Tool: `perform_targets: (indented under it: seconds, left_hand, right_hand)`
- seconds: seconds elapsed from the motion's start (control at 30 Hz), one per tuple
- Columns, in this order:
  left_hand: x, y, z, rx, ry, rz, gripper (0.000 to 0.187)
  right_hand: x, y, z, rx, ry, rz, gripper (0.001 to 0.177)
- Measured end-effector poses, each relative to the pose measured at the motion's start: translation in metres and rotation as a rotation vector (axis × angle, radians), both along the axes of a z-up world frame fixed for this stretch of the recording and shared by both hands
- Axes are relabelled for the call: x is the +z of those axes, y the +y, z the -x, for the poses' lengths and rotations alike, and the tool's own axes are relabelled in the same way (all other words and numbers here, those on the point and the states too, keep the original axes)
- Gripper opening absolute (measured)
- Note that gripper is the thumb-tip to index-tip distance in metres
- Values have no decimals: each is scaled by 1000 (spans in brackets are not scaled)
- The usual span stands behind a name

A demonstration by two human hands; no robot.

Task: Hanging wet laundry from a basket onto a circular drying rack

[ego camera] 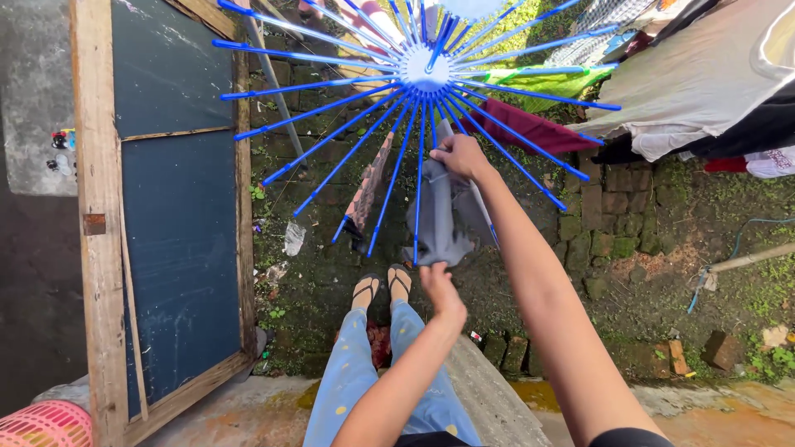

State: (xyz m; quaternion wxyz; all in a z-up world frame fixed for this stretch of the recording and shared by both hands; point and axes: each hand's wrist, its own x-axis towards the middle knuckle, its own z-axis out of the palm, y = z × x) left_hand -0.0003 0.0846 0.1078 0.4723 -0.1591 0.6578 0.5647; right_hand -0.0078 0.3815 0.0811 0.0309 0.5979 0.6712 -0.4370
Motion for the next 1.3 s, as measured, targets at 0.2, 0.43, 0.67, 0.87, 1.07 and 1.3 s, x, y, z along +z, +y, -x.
perform_targets:
  seconds: [0.2,0.43,0.67,0.87,1.07,1.3]
  left_hand:
    - [-60,-25,28,331,-368,-274,19]
    - [-3,1,44,59,-120,-240,20]
    - [-42,-28,76,-105,-228,-152,20]
    - [14,-45,101,-58,232,-16,34]
    - [-18,-80,122,-26,386,109,41]
    - [7,-105,123,8,81,45,71]
  right_hand:
    - [-14,-2,-3,97,-71,99,32]
    - [-10,-14,4,81,-70,91,31]
    - [-27,-38,-1,93,5,57,34]
    - [-18,-68,11,59,103,104,29]
    - [-15,-98,24,46,309,238,25]
    - [-46,-114,27,-13,431,448,19]
